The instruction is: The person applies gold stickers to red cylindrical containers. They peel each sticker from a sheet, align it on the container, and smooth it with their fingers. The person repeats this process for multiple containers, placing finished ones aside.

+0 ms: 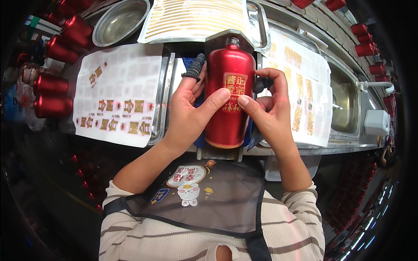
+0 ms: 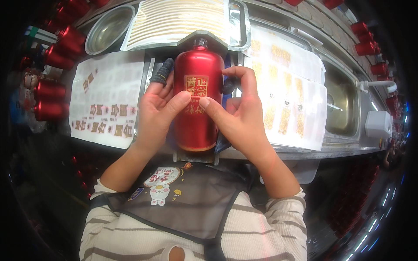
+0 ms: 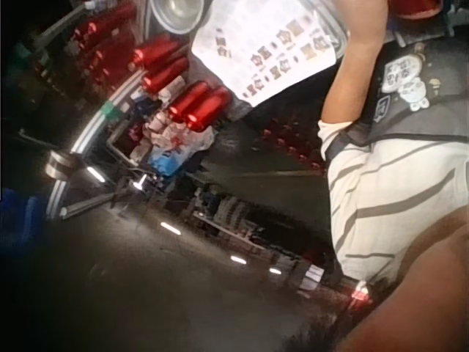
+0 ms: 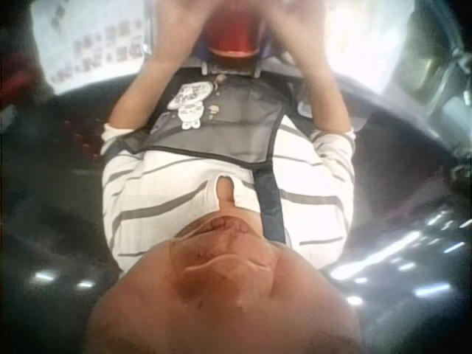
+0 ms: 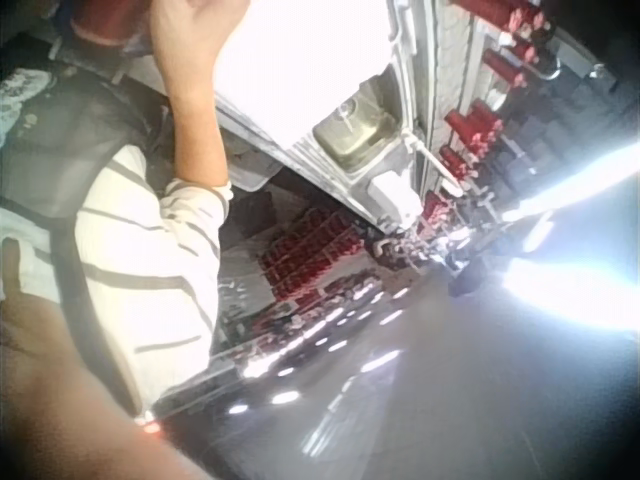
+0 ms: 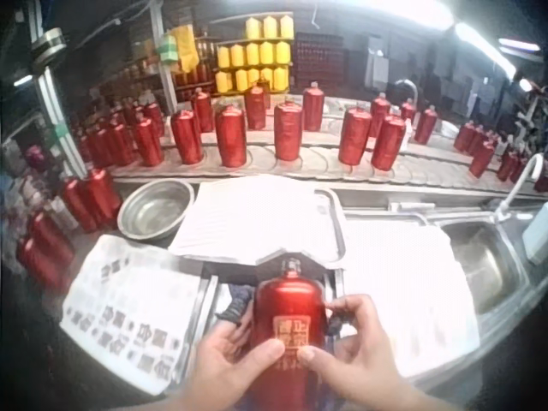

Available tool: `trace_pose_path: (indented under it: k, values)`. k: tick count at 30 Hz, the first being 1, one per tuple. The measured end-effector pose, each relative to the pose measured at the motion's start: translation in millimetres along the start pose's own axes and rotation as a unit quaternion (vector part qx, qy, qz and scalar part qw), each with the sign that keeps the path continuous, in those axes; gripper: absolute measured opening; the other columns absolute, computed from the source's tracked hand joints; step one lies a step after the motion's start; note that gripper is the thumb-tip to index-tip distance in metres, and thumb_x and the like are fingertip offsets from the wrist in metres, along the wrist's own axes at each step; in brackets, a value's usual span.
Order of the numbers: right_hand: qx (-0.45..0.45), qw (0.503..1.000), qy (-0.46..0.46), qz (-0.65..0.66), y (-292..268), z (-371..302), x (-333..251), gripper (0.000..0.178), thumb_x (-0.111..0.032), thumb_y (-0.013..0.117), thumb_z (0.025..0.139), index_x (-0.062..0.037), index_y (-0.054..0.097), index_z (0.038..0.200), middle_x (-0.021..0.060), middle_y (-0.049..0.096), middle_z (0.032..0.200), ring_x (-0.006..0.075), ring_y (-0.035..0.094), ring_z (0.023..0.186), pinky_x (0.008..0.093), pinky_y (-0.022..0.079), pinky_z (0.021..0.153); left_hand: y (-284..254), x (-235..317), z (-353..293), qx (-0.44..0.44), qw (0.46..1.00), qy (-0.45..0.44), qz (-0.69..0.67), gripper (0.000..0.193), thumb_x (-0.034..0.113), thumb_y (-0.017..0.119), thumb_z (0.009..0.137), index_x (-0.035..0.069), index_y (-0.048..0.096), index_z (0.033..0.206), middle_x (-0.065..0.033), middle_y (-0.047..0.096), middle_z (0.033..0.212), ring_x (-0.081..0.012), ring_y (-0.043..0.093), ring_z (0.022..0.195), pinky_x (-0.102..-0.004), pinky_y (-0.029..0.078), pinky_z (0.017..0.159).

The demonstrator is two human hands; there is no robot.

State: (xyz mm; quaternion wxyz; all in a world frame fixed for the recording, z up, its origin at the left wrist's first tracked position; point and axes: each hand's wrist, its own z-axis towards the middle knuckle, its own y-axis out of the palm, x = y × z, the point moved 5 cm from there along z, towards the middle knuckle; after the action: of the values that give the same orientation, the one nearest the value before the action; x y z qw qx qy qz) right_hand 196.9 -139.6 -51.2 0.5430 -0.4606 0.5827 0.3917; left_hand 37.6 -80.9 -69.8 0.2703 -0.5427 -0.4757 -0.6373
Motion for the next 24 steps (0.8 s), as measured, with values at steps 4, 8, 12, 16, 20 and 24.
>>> trace_pose_path:
  k: [4, 8, 12, 16, 20, 24]
  values:
    - [0.023, 0.994, 0.012, 0.107, -7.3, 8.5, 3.7, 0.042, -0.007, 0.074, 0.085, -0.0016, 0.052, 0.12, 0.0041, 0.064, 0.088, 0.0024, 0.056, 0.06, 0.0183, 0.043, 0.053, -2.3, 1.2, -3.2, 0.002, 1.0, -0.003, -0.003, 0.069, 0.015, 0.074, 0.091, -0.011, 0.037, 0.142, -0.0213, 0.049, 0.142, -0.022, 0.05, 0.13, -0.0339, 0.039, 0.111]
    - [0.134, 0.931, 0.139, 0.31, -74.5, 35.1, 65.3, 0.016, -0.021, 0.064, 0.094, -0.0063, 0.067, 0.1, 0.0019, 0.064, 0.084, 0.0094, 0.058, 0.065, 0.0228, 0.046, 0.058, 2.6, 5.3, -13.1, -0.034, 0.998, 0.014, 0.044, 0.074, 0.012, 0.075, 0.09, -0.011, 0.032, 0.145, -0.0216, 0.046, 0.145, -0.0239, 0.045, 0.136, -0.0353, 0.034, 0.114]
    - [0.096, 0.955, 0.12, 0.252, -50.3, 19.5, 23.1, 0.025, -0.015, 0.063, 0.092, -0.0027, 0.059, 0.114, 0.0059, 0.064, 0.095, 0.0128, 0.064, 0.077, 0.0275, 0.055, 0.068, 0.8, 2.8, -17.5, -0.057, 0.992, 0.027, 0.112, 0.08, 0.009, 0.074, 0.089, -0.01, 0.025, 0.15, -0.0202, 0.041, 0.15, -0.0242, 0.041, 0.139, -0.0363, 0.032, 0.116]
    - [0.011, 0.966, -0.239, -0.096, -9.1, -12.7, -41.5, 0.027, 0.002, 0.068, 0.08, -0.0018, 0.062, 0.106, 0.0107, 0.064, 0.094, 0.02, 0.066, 0.082, 0.0324, 0.055, 0.076, 3.0, 1.5, -16.3, -0.052, 0.995, 0.017, 0.08, 0.081, 0.008, 0.074, 0.088, -0.009, 0.025, 0.151, -0.0206, 0.039, 0.151, -0.0243, 0.041, 0.139, -0.0367, 0.031, 0.116]
    - [0.055, 0.896, -0.385, -0.214, -1.3, 22.7, -53.1, 0.02, 0.001, 0.067, 0.076, -0.0029, 0.061, 0.094, 0.0147, 0.06, 0.082, 0.0347, 0.062, 0.075, 0.041, 0.051, 0.067, 4.0, -0.3, -17.3, -0.047, 0.995, 0.014, 0.082, 0.077, 0.006, 0.075, 0.088, -0.009, 0.029, 0.148, -0.0213, 0.038, 0.152, -0.0246, 0.041, 0.139, -0.0372, 0.032, 0.116]
    - [0.007, 0.748, -0.527, -0.403, -10.7, 19.2, -55.8, 0.018, -0.002, 0.071, 0.072, -0.0076, 0.062, 0.087, 0.0081, 0.056, 0.075, 0.0272, 0.06, 0.071, 0.0349, 0.049, 0.06, -1.0, -0.4, -18.3, -0.058, 0.996, 0.015, 0.063, 0.059, 0.003, 0.064, 0.092, -0.01, 0.034, 0.141, -0.0229, 0.033, 0.156, -0.0265, 0.037, 0.142, -0.0387, 0.028, 0.118]
